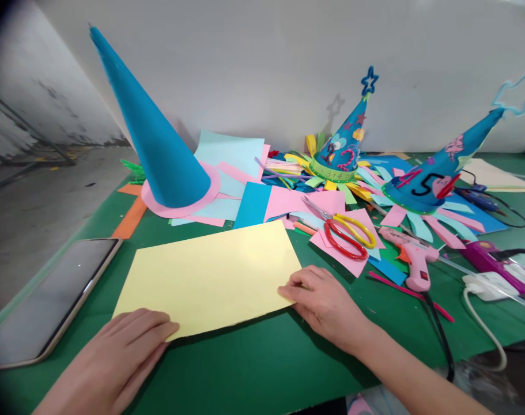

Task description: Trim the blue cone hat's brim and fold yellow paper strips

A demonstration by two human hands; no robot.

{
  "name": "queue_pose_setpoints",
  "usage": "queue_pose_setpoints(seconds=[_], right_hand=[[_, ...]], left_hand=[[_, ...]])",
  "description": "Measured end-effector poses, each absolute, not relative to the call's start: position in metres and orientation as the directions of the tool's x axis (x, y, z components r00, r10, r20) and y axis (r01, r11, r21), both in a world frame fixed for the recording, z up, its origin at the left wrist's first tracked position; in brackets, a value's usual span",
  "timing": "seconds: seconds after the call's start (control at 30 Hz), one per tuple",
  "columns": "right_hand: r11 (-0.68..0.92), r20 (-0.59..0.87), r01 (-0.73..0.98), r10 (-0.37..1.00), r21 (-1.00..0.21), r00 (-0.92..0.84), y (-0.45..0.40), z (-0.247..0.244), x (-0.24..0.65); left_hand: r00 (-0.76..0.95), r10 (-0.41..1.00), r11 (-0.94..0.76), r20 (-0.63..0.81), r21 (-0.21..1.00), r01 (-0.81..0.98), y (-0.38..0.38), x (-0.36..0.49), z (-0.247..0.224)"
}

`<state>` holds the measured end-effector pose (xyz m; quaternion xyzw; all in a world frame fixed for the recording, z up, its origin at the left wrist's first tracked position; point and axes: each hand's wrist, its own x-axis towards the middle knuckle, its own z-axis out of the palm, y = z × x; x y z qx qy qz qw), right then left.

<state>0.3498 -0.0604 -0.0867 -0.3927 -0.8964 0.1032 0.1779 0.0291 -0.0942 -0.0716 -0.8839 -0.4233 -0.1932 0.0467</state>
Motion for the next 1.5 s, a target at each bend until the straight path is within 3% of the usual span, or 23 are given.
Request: queue_pose_setpoints(seconds=[0.17, 0.5, 0.7, 0.93, 1.17, 1.5], right_hand=[[0.67, 0.235, 0.65, 0.739, -0.359, -0.632, -0.054, -0.088, 0.353], [0.647, 0.189, 0.642, 0.75, -0.411, -0.634, -0.05, -0.082, 0.35], [0.604, 0.124, 0.62, 0.759, -0.5, -0.639, -0.042, -0.076, 0.349], [0.526, -0.004, 0.643, 0.773, -0.558, -0.635, -0.038, -0.066, 0.347], [0.423, -0.181, 0.684, 0.758, -0.594, -0.626, -0.025, -0.054, 0.343], [0.385, -0.229, 0.679, 0.741, -0.625, -0.631, -0.019, -0.05, 0.342]], left_hand=[[0.6, 0.7, -0.665, 0.387, 0.048, 0.745, -0.084, 0.031, -0.059], [0.609, 0.747, -0.653, 0.266, 0.126, 0.746, -0.076, 0.03, -0.054], [0.598, 0.801, -0.582, 0.038, 0.284, 0.762, -0.066, 0.027, -0.048], [0.564, 0.822, -0.502, -0.083, 0.364, 0.785, -0.06, 0.024, -0.047], [0.424, 0.776, -0.239, -0.467, 0.405, 0.883, -0.044, 0.02, -0.044], [0.415, 0.767, -0.201, -0.489, 0.431, 0.88, -0.043, 0.017, -0.045]])
